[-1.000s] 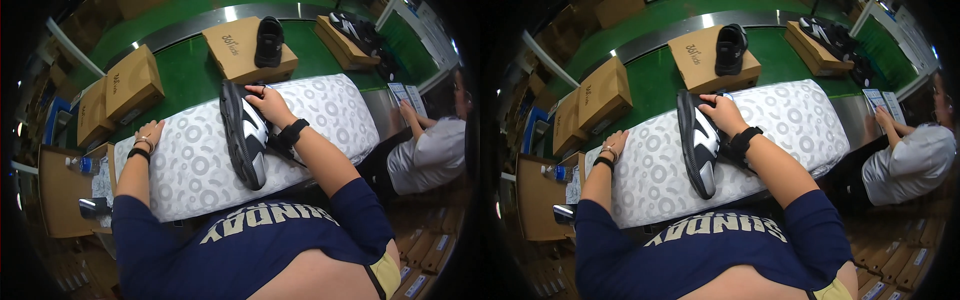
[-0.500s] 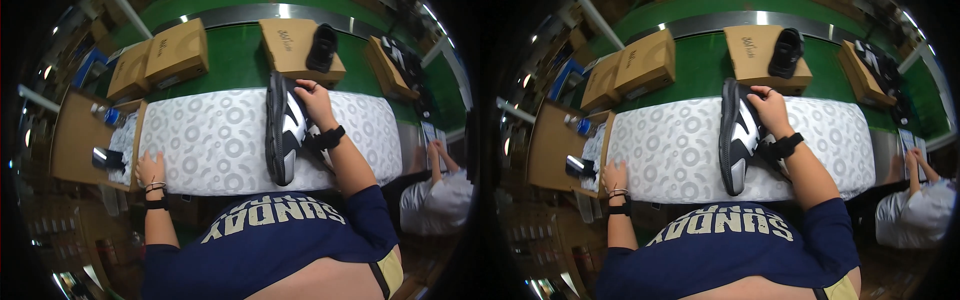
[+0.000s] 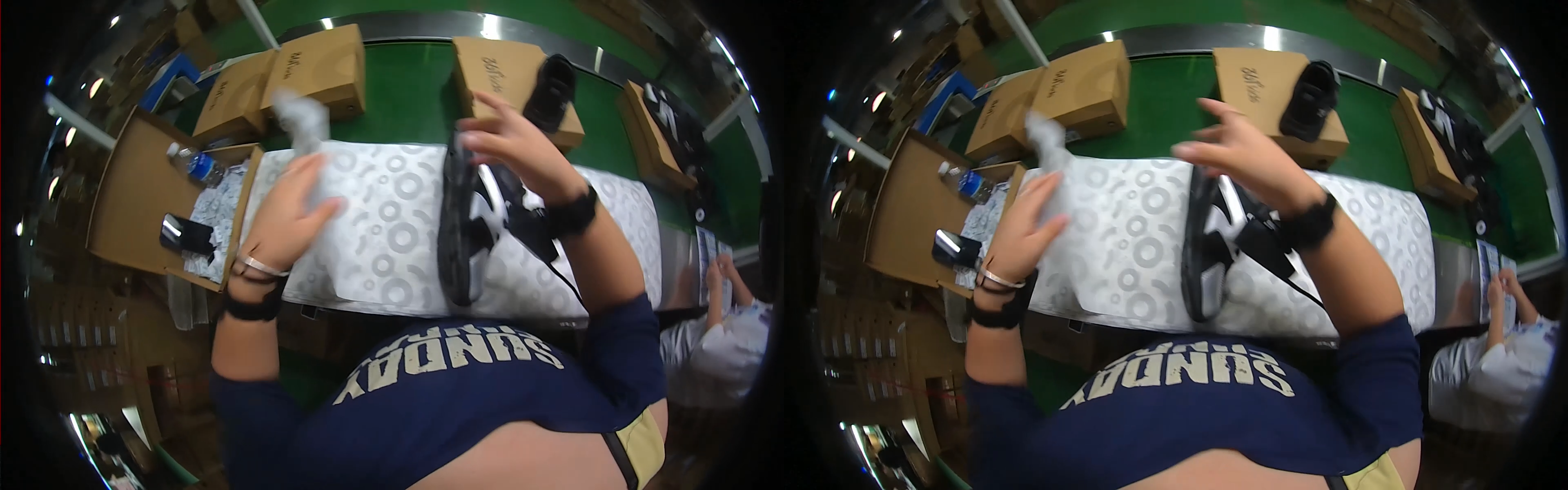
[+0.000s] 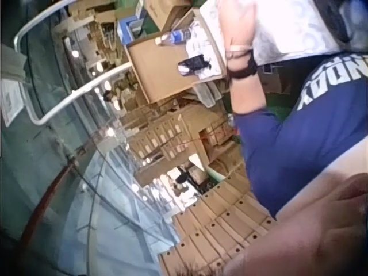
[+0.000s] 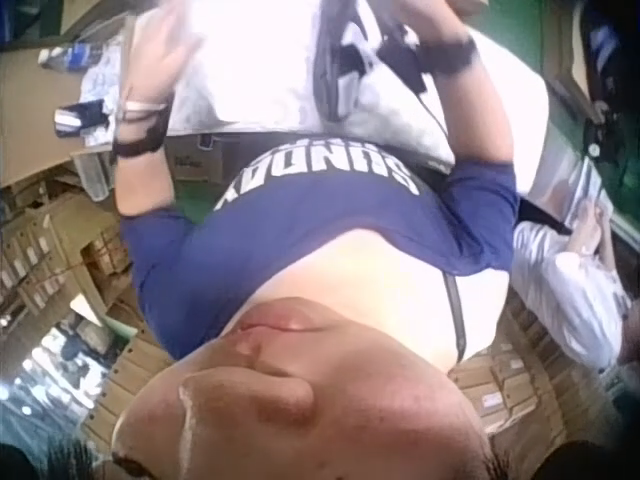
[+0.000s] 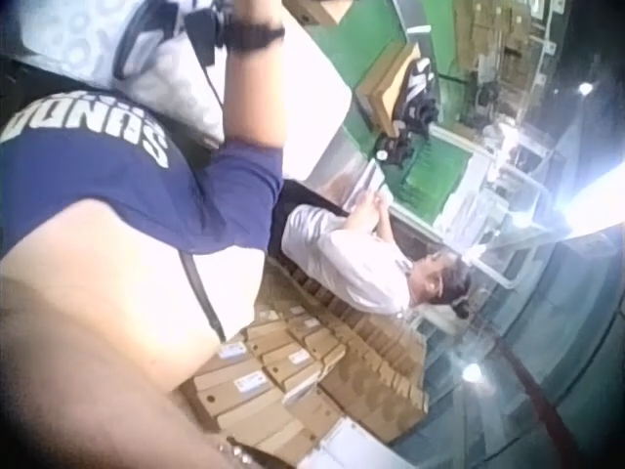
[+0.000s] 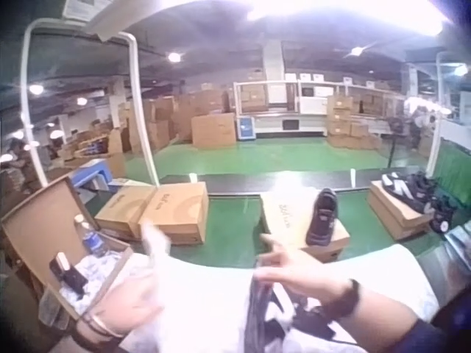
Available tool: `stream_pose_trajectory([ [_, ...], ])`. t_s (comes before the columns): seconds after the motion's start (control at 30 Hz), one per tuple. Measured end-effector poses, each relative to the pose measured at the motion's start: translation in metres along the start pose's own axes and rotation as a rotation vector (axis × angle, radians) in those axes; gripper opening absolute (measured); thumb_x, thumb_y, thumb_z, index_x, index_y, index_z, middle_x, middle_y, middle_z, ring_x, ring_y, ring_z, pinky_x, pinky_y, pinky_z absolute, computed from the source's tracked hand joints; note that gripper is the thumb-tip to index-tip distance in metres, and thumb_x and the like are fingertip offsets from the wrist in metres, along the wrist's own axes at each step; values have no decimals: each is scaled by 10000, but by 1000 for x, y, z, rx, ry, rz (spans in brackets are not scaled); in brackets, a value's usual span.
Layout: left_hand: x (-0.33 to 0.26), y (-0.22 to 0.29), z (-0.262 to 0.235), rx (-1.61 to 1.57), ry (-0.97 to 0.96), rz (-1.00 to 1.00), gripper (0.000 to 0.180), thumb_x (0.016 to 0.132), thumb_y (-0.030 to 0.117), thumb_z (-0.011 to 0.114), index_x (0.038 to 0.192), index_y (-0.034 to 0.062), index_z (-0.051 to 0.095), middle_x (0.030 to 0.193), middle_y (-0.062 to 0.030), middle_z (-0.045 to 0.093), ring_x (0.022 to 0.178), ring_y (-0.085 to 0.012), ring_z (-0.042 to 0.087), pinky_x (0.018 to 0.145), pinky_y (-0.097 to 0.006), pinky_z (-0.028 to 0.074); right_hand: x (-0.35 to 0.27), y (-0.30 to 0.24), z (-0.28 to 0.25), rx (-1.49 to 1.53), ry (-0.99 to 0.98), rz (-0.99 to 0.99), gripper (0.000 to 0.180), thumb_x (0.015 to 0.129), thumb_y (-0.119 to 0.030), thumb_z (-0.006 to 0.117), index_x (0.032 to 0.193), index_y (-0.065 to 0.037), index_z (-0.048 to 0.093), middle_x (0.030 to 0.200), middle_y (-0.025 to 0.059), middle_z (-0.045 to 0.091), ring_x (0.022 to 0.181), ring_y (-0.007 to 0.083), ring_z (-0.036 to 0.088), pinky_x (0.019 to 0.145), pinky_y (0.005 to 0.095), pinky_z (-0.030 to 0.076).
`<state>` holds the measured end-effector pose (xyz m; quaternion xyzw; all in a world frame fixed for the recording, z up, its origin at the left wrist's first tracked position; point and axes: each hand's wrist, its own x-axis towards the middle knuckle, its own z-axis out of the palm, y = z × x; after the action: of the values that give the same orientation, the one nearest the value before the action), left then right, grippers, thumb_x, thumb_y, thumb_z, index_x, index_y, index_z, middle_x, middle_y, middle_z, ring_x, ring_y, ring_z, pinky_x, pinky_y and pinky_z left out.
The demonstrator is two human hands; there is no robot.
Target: Packing finished shoes into shoe boxes at a manufacturing station.
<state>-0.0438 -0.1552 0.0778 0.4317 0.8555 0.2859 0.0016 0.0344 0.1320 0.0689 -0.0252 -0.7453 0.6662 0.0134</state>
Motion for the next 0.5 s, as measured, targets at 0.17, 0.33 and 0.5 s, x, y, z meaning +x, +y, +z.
stream_pose_trajectory([
  [0.17,42,128,59,52,-286,511,541,705,288,647,1123,-15,490,1089,-173,528,963,-317,526,818,-366,416,0,-9,-20,333,-116,-119,516,742,-41,618,1198,22,385,1009,59,552,854,104,541,752,250,455],
  [0.33,73,96,87,63,-117,399,490,696,328,644,1126,117,545,1142,-140,527,1095,-316,449,960,-515,253,-113,112,-139,236,599,119,626,663,-39,602,1240,19,365,965,78,592,767,130,593,661,246,488],
  [0.5,89,73,141,287,-385,398,518,689,434,607,1144,194,545,1312,-176,373,1244,-428,241,995,-591,121,-97,109,-129,-796,847,248,734,638,-106,678,1268,41,331,795,145,581,730,241,585,664,307,471],
])
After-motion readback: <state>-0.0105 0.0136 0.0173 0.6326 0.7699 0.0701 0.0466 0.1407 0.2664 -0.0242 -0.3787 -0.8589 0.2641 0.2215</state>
